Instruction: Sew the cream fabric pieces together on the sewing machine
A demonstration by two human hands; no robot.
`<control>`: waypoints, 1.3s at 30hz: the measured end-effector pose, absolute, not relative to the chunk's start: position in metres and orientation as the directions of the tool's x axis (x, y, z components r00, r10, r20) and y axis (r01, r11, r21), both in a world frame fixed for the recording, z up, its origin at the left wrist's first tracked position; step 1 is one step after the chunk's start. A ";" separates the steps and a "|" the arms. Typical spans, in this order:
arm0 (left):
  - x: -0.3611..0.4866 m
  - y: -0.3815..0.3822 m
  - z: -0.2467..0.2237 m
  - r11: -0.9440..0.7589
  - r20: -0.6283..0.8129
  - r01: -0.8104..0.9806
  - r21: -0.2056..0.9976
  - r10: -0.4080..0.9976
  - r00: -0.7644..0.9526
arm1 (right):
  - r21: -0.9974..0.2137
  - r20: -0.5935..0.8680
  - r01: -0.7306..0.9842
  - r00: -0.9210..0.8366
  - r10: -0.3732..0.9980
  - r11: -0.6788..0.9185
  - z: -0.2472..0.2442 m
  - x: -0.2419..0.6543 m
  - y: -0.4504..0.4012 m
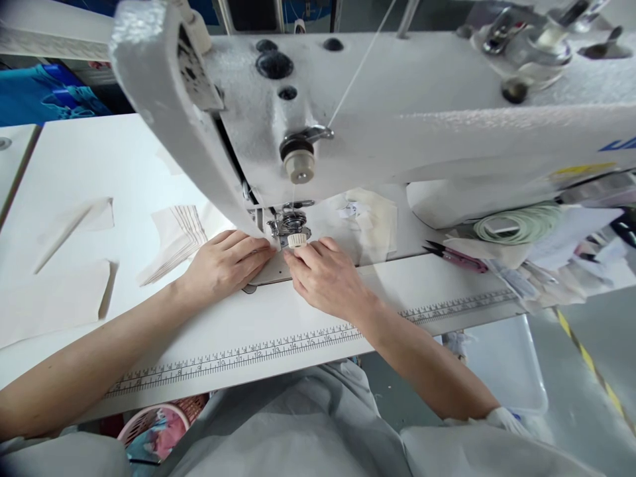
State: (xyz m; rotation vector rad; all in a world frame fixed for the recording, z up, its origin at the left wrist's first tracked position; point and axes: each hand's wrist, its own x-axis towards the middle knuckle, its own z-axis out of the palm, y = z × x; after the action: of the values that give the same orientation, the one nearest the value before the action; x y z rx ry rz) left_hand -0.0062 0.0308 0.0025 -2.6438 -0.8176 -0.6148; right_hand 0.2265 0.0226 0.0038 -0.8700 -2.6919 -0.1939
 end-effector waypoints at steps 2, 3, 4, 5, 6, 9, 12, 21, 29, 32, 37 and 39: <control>-0.006 0.031 0.002 -0.789 0.472 0.594 -0.158 0.468 0.747 | 0.021 0.321 0.598 -0.763 0.561 0.801 0.003 0.228 0.023; -0.007 0.031 0.002 -0.787 0.469 0.595 -0.160 0.470 0.748 | 0.023 0.317 0.600 -0.763 0.564 0.800 0.003 0.228 0.023; -0.007 0.031 0.002 -0.786 0.468 0.597 -0.162 0.472 0.747 | 0.029 0.313 0.602 -0.764 0.565 0.798 0.003 0.227 0.023; -0.007 0.031 0.001 -0.784 0.470 0.599 -0.163 0.472 0.746 | 0.037 0.313 0.604 -0.763 0.565 0.796 0.004 0.226 0.023; -0.007 0.031 0.001 -0.783 0.472 0.600 -0.162 0.472 0.744 | 0.046 0.316 0.606 -0.763 0.564 0.794 0.004 0.225 0.024; -0.007 0.031 0.000 -0.783 0.477 0.601 -0.162 0.471 0.742 | 0.056 0.331 0.609 -0.759 0.561 0.791 0.005 0.223 0.024; -0.007 0.031 -0.001 -0.781 0.481 0.603 -0.162 0.471 0.739 | 0.057 0.325 0.606 -0.762 0.560 0.793 0.005 0.222 0.025; -0.003 0.019 -0.001 -0.778 0.512 0.623 -0.079 0.504 0.695 | 0.100 0.293 0.607 -0.775 0.559 0.789 0.006 0.221 0.023; 0.004 0.002 0.001 -0.719 0.396 0.695 0.005 0.639 0.659 | 0.088 0.283 0.623 -0.764 0.580 0.777 0.007 0.220 0.022; 0.004 0.001 0.002 -0.722 0.389 0.691 -0.024 0.630 0.672 | 0.075 0.281 0.624 -0.761 0.584 0.778 0.007 0.219 0.022; 0.004 0.004 0.002 -0.732 0.404 0.680 -0.046 0.609 0.683 | 0.089 0.300 0.627 -0.758 0.580 0.774 0.008 0.217 0.022; 0.004 0.005 0.001 -0.728 0.405 0.685 -0.013 0.623 0.669 | 0.094 0.295 0.635 -0.753 0.588 0.767 0.008 0.217 0.023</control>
State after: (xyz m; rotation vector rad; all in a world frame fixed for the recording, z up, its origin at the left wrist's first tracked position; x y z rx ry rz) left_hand 0.0040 0.0052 0.0012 -2.7175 -1.0735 -0.5682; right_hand 0.2167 0.0229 0.0079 -0.9560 -2.7143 -0.2750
